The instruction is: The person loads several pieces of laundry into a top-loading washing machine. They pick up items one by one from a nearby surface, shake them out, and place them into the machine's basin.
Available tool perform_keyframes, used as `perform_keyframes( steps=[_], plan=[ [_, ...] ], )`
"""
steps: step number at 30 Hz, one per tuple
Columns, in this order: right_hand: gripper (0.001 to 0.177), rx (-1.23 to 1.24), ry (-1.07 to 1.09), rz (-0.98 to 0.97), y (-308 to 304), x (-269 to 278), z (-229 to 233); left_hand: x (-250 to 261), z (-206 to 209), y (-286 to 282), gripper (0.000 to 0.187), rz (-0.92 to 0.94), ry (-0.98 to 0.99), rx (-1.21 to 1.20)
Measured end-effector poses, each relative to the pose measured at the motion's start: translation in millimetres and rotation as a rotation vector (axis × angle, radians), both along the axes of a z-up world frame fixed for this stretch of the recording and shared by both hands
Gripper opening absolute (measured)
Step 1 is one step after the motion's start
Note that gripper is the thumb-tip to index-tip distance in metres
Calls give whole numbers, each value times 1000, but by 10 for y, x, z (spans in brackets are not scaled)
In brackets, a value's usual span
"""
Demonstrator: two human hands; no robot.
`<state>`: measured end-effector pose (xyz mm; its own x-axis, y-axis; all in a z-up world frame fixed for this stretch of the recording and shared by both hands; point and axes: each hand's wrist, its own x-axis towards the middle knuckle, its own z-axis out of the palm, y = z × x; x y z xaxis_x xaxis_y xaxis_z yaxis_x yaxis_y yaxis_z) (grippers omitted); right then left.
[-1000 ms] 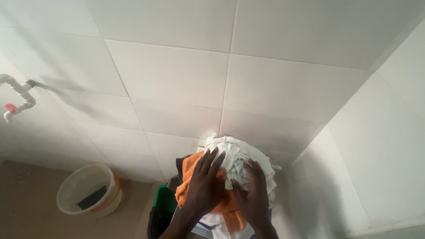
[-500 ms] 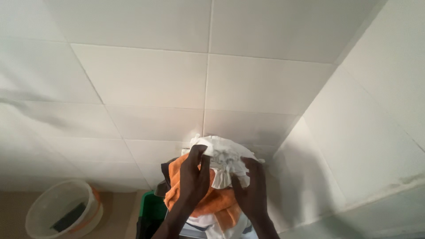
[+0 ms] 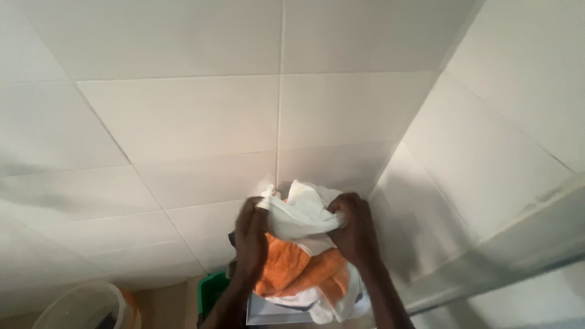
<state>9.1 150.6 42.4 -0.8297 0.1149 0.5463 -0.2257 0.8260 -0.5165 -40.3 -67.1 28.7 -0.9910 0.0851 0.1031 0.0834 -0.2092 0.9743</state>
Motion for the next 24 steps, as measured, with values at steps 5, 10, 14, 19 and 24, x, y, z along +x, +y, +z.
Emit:
perform_keyframes(
  steps=[5,10,14,19,24],
  plan=[
    [39,-274,-408,-95,-108,111,275,-171,-192,-122,33,-94,-44,52],
    [39,-427,-340,-67,-261,228,387,-33,-179,-114,39,-353,126,67],
    [47,-600,-214,-5,-364,284,400,79,-82,-37,57,-502,224,-141],
    [58,-676,-208,-37,-426,347,655,160,15,120,26,-372,395,-348],
    [63,-336,-169,-102,-269,534,962,-39,-12,144,18,-339,332,-175]
  ],
)
